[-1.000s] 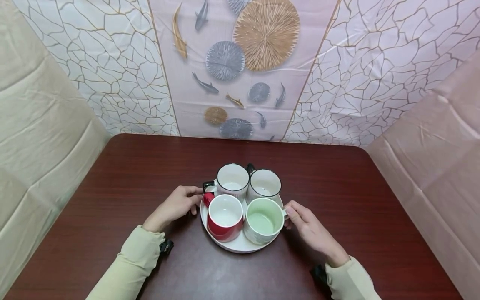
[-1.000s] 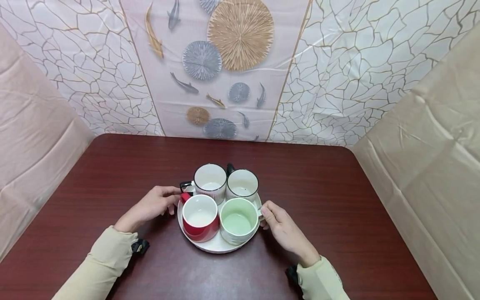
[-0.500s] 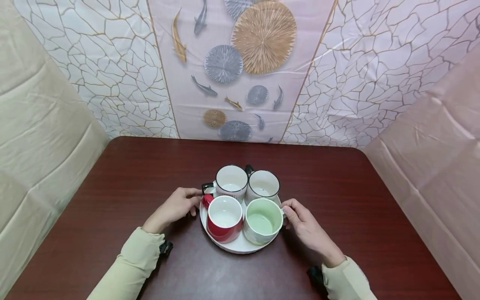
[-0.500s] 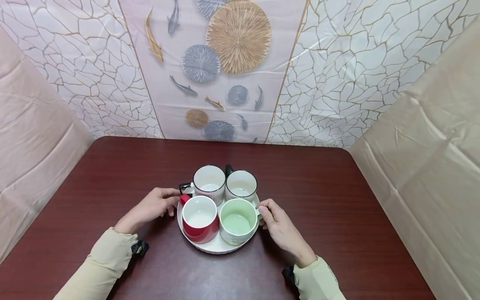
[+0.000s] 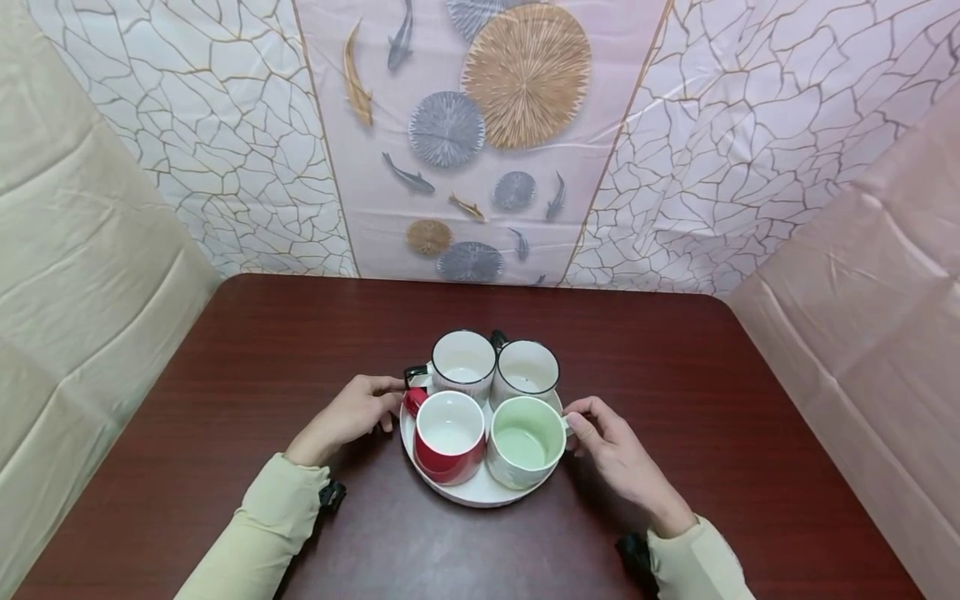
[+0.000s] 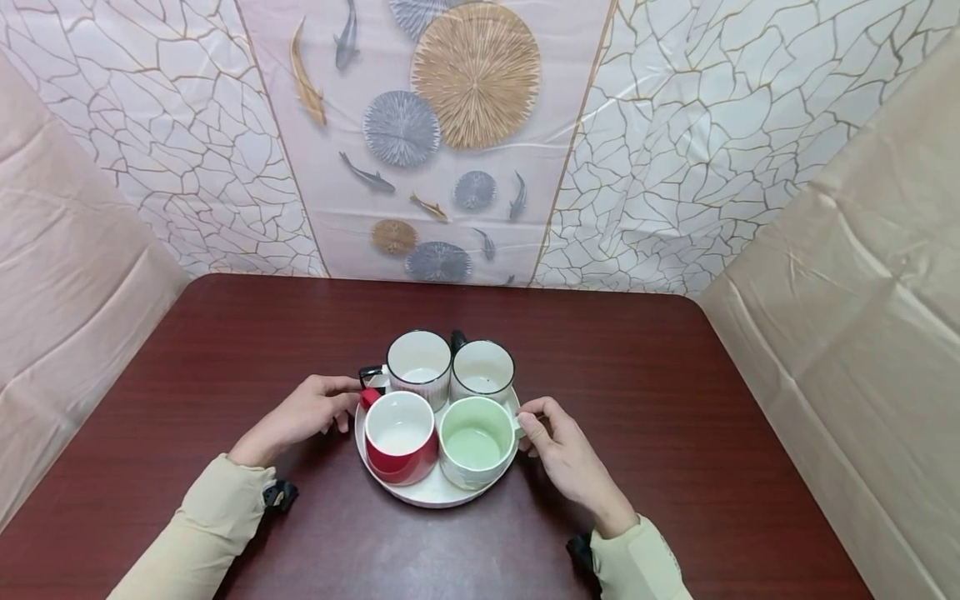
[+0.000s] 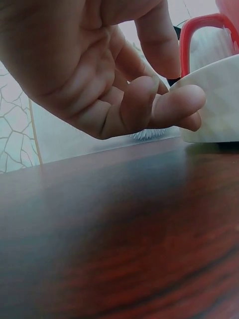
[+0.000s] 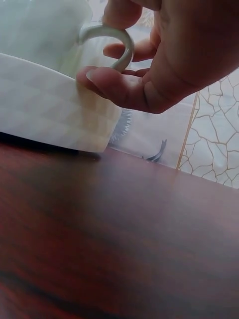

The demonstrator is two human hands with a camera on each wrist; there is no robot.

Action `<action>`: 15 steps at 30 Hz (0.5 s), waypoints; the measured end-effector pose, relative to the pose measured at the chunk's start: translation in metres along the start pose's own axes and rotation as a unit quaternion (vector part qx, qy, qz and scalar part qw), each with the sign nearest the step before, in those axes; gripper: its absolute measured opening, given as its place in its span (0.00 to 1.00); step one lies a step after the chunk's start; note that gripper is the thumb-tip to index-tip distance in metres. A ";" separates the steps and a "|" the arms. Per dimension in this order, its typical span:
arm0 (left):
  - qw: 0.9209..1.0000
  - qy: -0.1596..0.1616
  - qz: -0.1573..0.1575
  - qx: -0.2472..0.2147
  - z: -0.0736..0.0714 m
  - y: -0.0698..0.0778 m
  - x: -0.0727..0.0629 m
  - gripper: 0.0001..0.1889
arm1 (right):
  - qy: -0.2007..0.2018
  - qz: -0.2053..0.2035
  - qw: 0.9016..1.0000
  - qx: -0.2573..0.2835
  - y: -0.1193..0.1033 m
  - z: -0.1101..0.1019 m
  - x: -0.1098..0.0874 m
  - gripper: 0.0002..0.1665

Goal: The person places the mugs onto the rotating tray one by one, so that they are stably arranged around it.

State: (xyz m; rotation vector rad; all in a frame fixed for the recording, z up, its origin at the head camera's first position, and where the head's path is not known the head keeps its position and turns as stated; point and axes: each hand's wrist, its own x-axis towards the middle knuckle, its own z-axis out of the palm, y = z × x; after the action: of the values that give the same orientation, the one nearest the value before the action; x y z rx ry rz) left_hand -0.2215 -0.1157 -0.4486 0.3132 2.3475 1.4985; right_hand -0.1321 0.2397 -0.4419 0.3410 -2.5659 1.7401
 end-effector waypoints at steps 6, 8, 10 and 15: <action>1.000 -0.006 -0.006 -0.002 -0.001 0.002 -0.001 0.19 | 0.066 0.031 0.995 -0.069 0.000 -0.009 -0.002 0.18; 1.000 -0.007 -0.009 -0.002 -0.001 0.003 -0.001 0.19 | 0.112 0.021 0.987 -0.111 0.000 -0.014 -0.002 0.20; 1.000 -0.009 -0.009 -0.001 -0.002 0.005 -0.001 0.19 | 0.151 0.000 0.976 -0.157 0.000 -0.022 -0.003 0.21; 1.000 -0.018 -0.006 0.011 -0.011 0.007 -0.004 0.20 | 0.181 -0.047 0.942 -0.278 -0.002 -0.043 -0.005 0.27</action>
State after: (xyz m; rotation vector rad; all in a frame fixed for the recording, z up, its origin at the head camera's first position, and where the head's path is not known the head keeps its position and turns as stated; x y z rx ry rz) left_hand -0.2224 -0.1234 -0.4370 0.3290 2.3353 1.4514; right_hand -0.1318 0.2796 -0.4248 0.1050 -2.5570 0.8775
